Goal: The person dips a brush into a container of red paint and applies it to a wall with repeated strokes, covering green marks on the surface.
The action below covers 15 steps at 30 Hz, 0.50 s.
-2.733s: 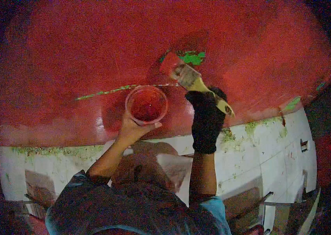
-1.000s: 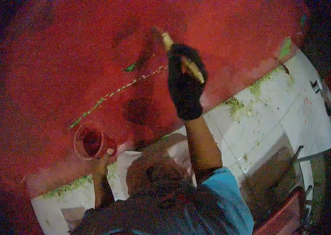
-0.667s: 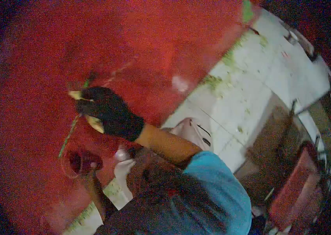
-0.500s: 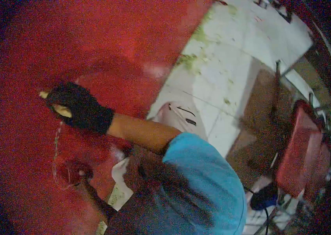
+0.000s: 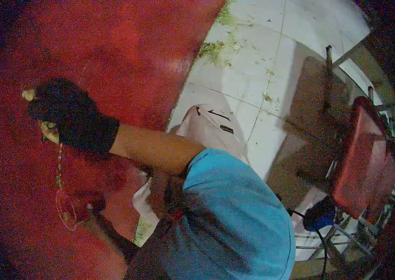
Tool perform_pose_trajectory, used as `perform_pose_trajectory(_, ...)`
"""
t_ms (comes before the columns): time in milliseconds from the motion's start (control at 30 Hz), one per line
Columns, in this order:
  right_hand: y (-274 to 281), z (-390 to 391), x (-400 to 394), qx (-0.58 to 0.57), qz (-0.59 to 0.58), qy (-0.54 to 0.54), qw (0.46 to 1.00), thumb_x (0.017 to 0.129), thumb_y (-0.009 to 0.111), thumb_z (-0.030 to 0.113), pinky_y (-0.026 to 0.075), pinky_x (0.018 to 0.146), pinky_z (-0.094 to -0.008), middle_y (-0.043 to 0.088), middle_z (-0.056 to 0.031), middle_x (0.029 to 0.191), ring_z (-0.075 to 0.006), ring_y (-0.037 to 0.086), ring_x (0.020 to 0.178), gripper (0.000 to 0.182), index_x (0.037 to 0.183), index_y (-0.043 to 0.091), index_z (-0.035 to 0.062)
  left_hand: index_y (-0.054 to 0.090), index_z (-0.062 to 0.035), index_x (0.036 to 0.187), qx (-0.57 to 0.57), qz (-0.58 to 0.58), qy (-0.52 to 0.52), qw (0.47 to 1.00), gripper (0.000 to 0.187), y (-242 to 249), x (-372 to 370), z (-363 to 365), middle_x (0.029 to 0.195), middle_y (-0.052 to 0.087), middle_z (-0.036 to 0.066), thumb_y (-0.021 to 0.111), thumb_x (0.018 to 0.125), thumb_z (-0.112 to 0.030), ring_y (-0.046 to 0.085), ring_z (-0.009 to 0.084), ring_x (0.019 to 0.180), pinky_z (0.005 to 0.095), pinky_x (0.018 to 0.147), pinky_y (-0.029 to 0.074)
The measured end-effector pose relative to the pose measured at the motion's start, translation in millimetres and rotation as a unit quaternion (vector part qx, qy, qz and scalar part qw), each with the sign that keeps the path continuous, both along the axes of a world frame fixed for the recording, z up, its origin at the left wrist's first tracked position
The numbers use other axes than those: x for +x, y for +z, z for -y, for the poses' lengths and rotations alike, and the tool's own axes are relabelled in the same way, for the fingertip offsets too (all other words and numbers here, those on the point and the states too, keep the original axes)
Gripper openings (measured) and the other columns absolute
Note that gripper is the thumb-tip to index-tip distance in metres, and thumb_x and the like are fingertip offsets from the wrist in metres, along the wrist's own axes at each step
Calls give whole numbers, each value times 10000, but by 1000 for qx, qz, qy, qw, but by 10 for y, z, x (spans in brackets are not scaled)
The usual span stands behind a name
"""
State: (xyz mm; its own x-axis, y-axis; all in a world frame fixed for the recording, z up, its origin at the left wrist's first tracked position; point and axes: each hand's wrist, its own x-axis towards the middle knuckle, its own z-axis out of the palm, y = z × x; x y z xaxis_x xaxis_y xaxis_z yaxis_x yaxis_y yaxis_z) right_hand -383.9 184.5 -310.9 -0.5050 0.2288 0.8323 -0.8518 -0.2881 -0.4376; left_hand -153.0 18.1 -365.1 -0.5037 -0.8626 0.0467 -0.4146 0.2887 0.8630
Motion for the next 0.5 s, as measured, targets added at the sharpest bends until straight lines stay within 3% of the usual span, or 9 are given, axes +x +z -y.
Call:
perform_pose_trajectory(100,-86,180,144,32,-6,39,999,811,558,208,433,580,-357,537,-96,698,-273,542,647,177,901,579,57,288,60,1278,-19,-58,-68,996,802,-48,-30,42,1236,428,168,740,680,-224,445,275,1084,372,943,361)
perform_pose_trajectory(233,-147,421,286,83,-37,101,991,818,552,229,455,592,-335,573,-90,732,-245,564,664,202,886,577,40,295,50,1279,-9,-69,-47,996,793,-183,9,247,1246,419,167,740,667,-187,439,280,1090,385,947,359)
perform_pose_trajectory(300,-157,436,256,-50,-101,68,991,817,542,209,455,617,-331,591,-102,791,-253,562,666,213,918,571,23,311,36,1275,64,-213,-106,969,779,-219,10,240,1227,432,163,740,656,-162,454,274,1074,383,941,368)
perform_pose_trajectory(333,-134,313,171,-58,-103,81,990,817,542,209,455,617,-331,591,-102,791,-253,562,666,213,918,571,23,311,36,1275,54,-216,-94,970,779,-199,20,240,1227,432,163,740,656,-162,454,274,1074,383,941,368)
perform_pose_trajectory(400,-81,5,-53,5,1,-1,1000,806,520,171,465,522,-304,564,-82,676,-213,584,631,262,1025,555,31,310,27,1277,22,-84,-31,996,787,-164,19,229,1202,448,150,744,639,-127,464,269,1064,381,928,381)
perform_pose_trajectory(500,-86,111,74,37,24,70,997,808,535,166,460,562,-307,572,-94,722,-225,578,659,228,989,561,29,312,27,1274,15,-133,-31,991,811,-80,-48,-50,1189,455,134,755,606,-91,472,249,1056,360,918,389)
